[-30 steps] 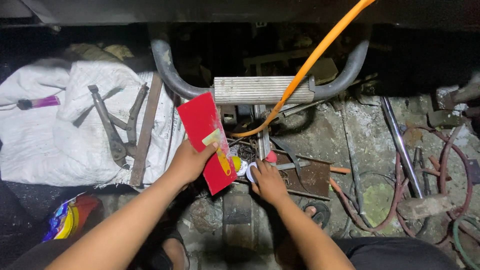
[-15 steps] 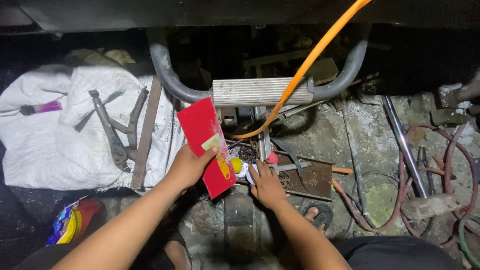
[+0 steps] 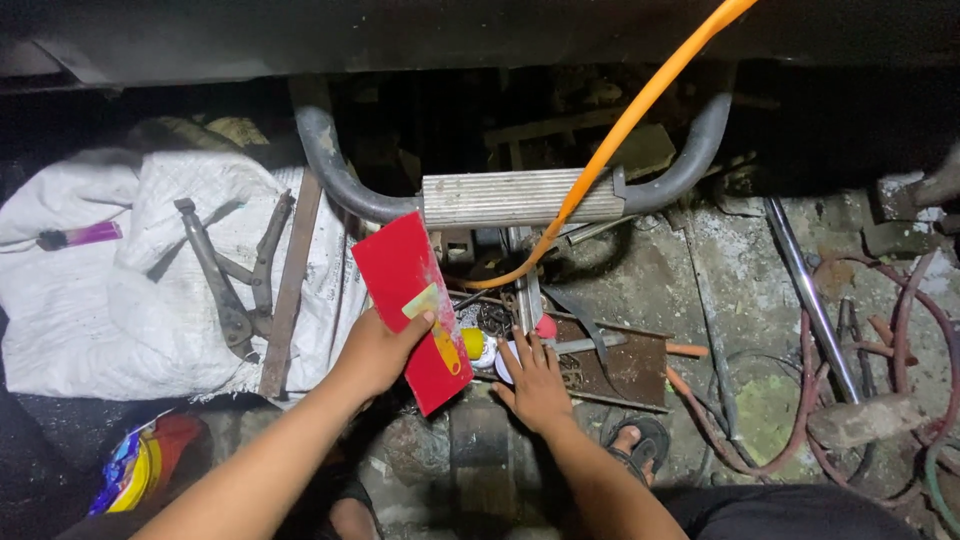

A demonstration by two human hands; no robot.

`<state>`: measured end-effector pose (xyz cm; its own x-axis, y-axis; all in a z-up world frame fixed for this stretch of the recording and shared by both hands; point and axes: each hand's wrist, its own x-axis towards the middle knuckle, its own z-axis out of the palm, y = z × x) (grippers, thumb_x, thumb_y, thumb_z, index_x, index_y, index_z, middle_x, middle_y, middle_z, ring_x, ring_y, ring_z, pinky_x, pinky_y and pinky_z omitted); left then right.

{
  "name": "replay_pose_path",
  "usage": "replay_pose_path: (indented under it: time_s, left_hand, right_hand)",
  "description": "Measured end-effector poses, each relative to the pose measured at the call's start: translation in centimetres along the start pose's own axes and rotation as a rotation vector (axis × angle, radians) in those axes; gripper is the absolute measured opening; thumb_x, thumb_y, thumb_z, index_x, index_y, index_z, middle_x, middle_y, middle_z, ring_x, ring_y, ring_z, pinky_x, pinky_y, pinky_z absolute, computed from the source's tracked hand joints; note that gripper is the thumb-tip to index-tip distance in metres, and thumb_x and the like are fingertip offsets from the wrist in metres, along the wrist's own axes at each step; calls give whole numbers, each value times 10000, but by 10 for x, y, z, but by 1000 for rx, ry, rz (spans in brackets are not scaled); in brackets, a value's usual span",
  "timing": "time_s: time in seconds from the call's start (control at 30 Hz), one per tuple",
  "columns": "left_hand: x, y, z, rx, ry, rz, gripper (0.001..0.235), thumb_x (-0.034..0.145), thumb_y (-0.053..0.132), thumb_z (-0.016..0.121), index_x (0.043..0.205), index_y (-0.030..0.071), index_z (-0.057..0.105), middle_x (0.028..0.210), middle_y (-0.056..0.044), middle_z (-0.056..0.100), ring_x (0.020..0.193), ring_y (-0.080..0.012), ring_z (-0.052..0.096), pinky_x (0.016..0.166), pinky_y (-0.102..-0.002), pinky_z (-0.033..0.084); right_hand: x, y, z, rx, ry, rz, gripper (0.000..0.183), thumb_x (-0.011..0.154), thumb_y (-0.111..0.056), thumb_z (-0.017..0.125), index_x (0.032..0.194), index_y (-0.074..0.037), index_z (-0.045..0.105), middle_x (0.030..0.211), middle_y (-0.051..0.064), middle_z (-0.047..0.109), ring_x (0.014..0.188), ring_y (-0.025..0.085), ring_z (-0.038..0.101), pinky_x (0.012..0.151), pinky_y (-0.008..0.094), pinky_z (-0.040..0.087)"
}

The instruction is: The person scoops a white substance from a small container onto a red plastic spreader using a yellow scraper. They then apply the substance to a damaged area on the lower part of a vehicle's rear bumper, smoothing it over the surface.

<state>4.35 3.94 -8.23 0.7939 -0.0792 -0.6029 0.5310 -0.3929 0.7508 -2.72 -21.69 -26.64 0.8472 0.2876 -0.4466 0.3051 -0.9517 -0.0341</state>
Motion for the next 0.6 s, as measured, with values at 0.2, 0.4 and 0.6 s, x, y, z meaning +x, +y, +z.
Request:
replay_pose_path:
  time_s: [0.2,0.4,0.6]
  left_hand:
    - [0,-2,1,-15,-7,2,553,889,484,573,1344,174,624,1329,-57,731,1164,-269,726,859,-383,595]
    - [-5,6,1,-41,-8,-46,538,897,450,584,1357,171,609,1346,-63,726,1181,-276,725,881,-403,613]
    - [-8,2,1,-9,-6,-30,530,890,461,582,1334,172,613,1323,-67,735,1170,-271,730,867,-396,604]
  right_hand:
    - [-10,-11,-43,-1,-213,49,779,1059,-610,265,1652,-233,-71,1719,136,-99,1573,366,-46,1259,526,59]
    - [0,0,-2,30,-83,18,786,1055,-598,330,1656,-227,-12,1721,142,-19,1561,407,37,1233,559,112]
    - [0,2,-3,120,-99,6,742,1068,-345,466,1659,-233,31,1715,153,44,1515,428,199,1229,551,184]
